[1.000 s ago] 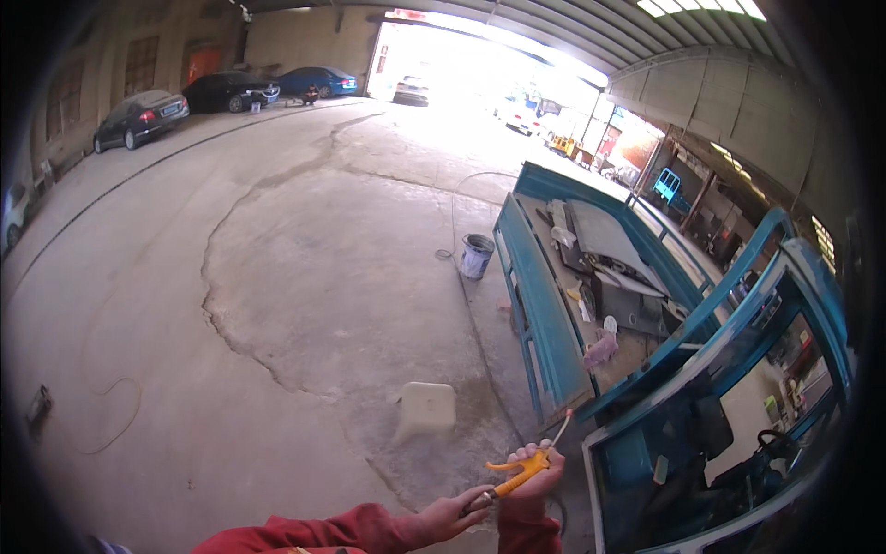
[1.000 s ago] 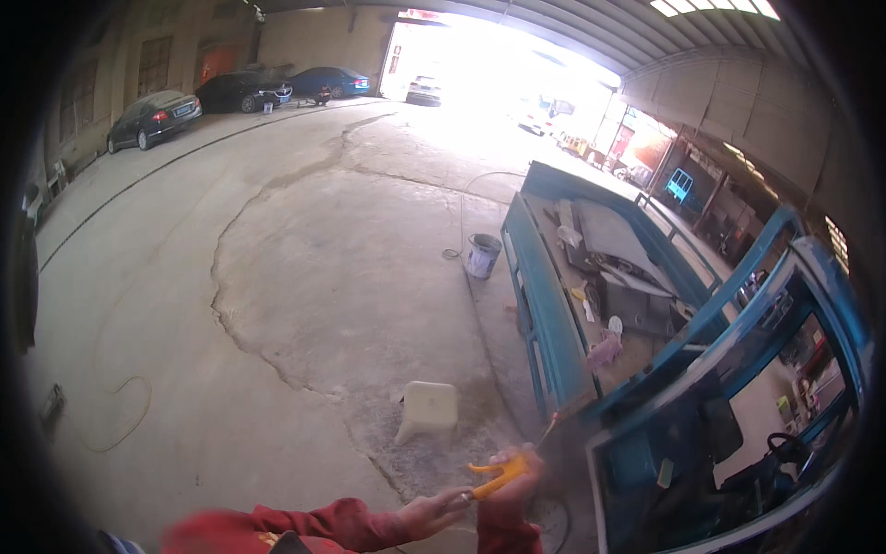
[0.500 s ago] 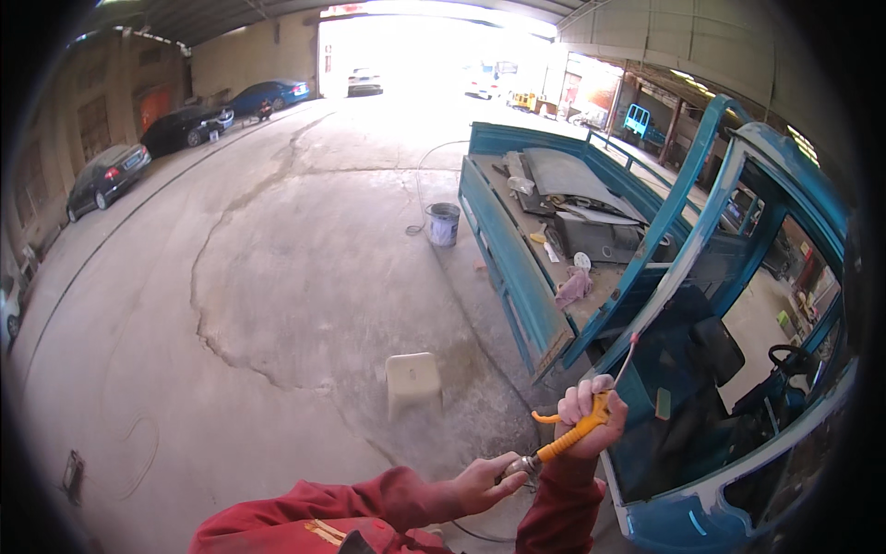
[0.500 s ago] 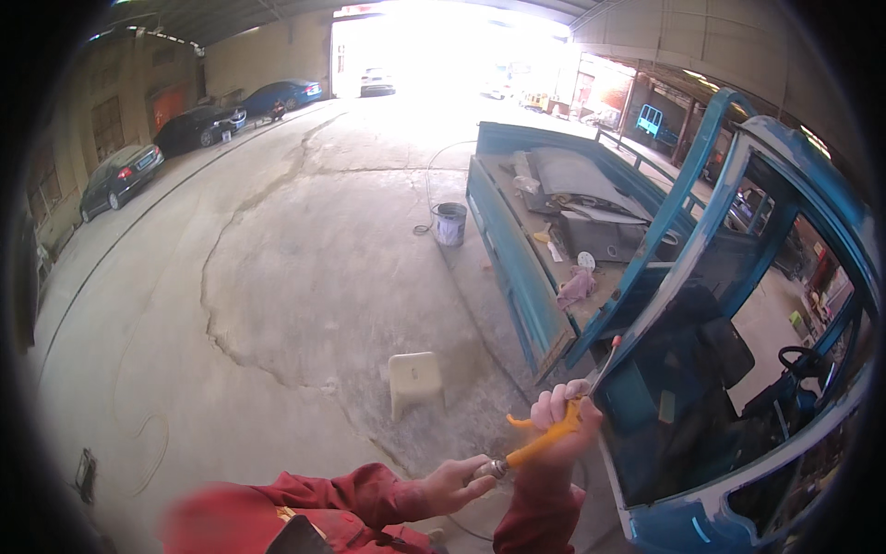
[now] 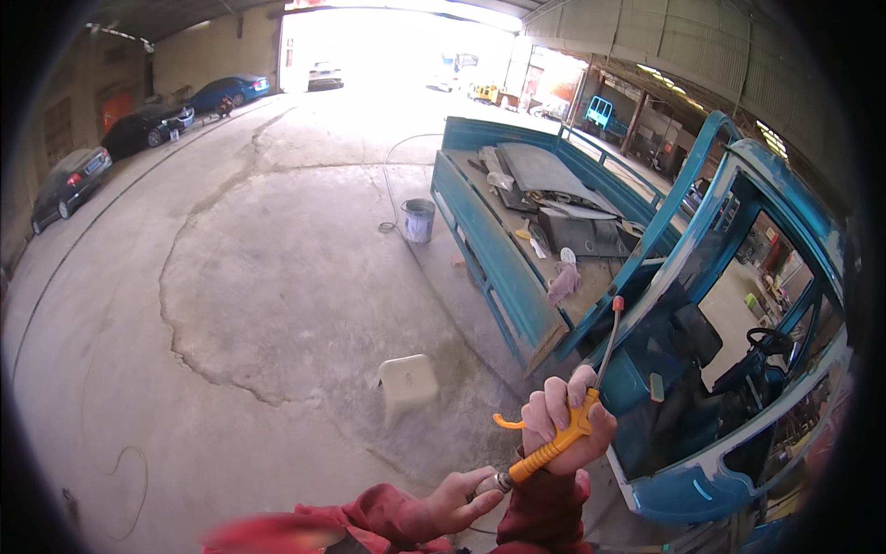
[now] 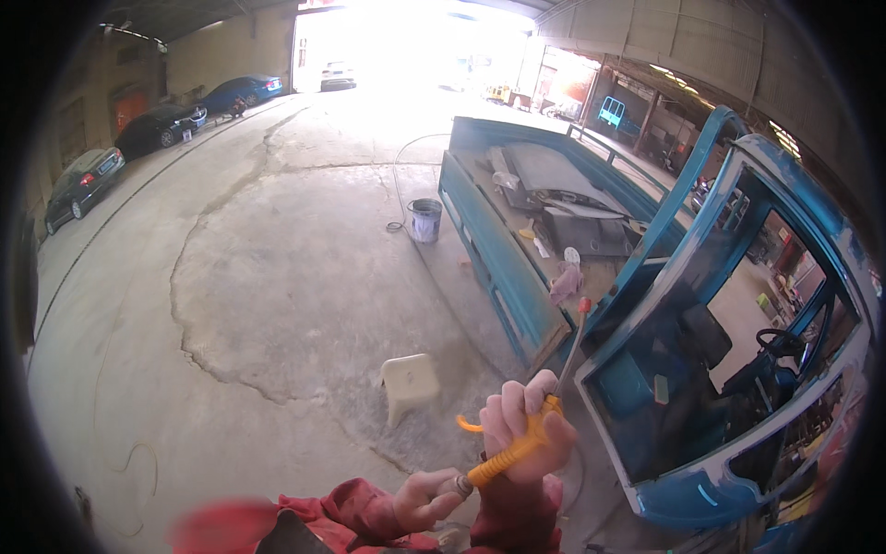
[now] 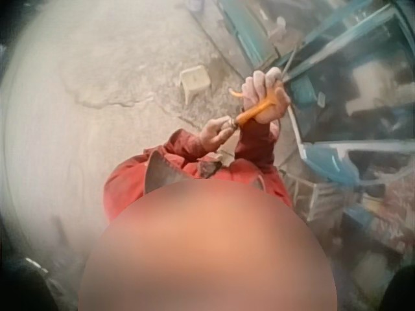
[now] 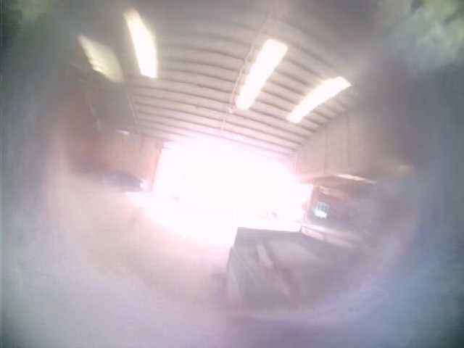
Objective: The person uses an orbital sander to smooth a white primer-coated vehicle panel resting on a metal frame. After sanding, the person inspects the panel surface and then picks up a yellow air blow gun to clear dust from the vehicle interior.
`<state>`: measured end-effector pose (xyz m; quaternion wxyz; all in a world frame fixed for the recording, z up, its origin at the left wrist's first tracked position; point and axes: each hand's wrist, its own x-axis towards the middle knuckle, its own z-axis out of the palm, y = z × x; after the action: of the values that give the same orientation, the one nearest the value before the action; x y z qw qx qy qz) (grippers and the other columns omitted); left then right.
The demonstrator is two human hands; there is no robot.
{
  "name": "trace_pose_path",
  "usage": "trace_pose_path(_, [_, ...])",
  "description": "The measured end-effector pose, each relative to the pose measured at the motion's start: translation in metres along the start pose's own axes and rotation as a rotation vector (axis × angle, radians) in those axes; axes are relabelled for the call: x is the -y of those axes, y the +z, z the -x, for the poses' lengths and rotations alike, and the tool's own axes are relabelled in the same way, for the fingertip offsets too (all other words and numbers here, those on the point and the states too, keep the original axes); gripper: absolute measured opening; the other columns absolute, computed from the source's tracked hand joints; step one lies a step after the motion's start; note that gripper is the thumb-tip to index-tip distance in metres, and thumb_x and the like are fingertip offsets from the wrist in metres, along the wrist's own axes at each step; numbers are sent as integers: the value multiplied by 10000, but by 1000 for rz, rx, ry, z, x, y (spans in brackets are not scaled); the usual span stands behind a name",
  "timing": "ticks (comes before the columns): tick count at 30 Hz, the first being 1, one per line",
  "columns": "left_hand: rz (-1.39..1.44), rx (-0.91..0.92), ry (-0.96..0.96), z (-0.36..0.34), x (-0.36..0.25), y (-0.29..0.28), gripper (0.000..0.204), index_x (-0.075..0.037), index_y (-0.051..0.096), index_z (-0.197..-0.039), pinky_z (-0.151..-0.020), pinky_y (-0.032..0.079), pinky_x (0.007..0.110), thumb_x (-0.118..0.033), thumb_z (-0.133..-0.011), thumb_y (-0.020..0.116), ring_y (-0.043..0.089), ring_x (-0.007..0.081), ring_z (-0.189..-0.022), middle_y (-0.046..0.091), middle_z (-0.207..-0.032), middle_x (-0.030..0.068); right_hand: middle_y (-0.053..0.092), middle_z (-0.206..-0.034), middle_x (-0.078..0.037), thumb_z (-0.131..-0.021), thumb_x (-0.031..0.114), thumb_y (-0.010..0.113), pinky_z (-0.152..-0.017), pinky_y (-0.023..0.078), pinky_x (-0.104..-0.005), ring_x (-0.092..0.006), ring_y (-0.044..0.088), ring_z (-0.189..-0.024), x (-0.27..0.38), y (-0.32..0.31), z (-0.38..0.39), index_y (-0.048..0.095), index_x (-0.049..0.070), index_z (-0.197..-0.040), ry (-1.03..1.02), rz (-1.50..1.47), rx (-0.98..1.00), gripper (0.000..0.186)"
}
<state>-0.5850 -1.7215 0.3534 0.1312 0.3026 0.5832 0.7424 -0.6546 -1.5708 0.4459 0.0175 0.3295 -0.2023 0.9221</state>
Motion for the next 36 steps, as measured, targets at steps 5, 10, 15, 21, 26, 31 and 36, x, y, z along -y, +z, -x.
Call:
trace_pose_path(5, [19, -7, -93, 16, -7, -35, 216, -45, 536, -959, -575, 386, 292, -257, -959, 579, 400, 101, -639, 448, -673, 13, 493, -704, -96, -913, 289, 548, -502, 415, -257, -163, 482, -533, -42, 5, -2, 447, 73, -927, -14, 88, -70, 240])
trace_pose_path(10, [-53, -58, -137, 18, 9, -31, 240, -47, 560, -1032, -598, 417, 305, -255, -935, 631, 426, 119, -645, 483, -686, 38, 478, -684, -49, -926, 341, 516, -479, 380, -237, -127, 435, -499, -46, -5, 8, 454, 85, -941, -50, 301, -212, 263])
trace_pose_path(15, [-251, -95, -129, 5, 57, -19, 237, -44, 555, -1020, -619, 448, 331, -239, -922, 648, 467, 168, -632, 525, -702, 106, 465, -659, -25, -914, 359, 487, -482, 370, -246, -117, 426, -493, -40, -25, 33, 485, 82, -965, -128, 691, -382, 282])
trace_pose_path(21, [-254, -21, -84, 13, 83, 15, 254, -48, 541, -1045, -643, 467, 366, -256, -925, 626, 543, 261, -643, 564, -736, 136, 512, -703, -47, -891, 313, 470, -539, 420, -279, -151, 496, -566, -6, -41, 79, 542, 83, -1020, -114, 576, -553, 273])
trace_pose_path(26, [-342, 94, -289, 23, 67, 45, 346, -54, 487, -1196, -713, 496, 379, -213, -913, 605, 670, 315, -823, 650, -881, 163, 504, -734, -60, -884, 287, 465, -576, 420, -303, -158, 484, -610, 34, -47, 117, 557, 78, -1014, -170, 378, -627, 263])
trace_pose_path(31, [-306, 122, -135, 41, 45, 75, 418, -25, 471, -1284, -769, 489, 320, -141, -903, 597, 614, 187, -879, 629, -948, 117, 460, -702, -29, -896, 308, 468, -544, 362, -288, -138, 419, -573, 62, -32, 140, 552, 89, -946, -205, 254, -582, 240])
trace_pose_path(36, [-345, 82, -40, 41, 31, 98, 458, -46, 474, -1320, -833, 510, 326, -106, -890, 622, 675, 254, -988, 671, -1042, 154, 435, -676, -25, -923, 328, 454, -538, 351, -285, -137, 401, -558, 80, 5, 140, 523, 94, -886, -277, 339, -558, 246])
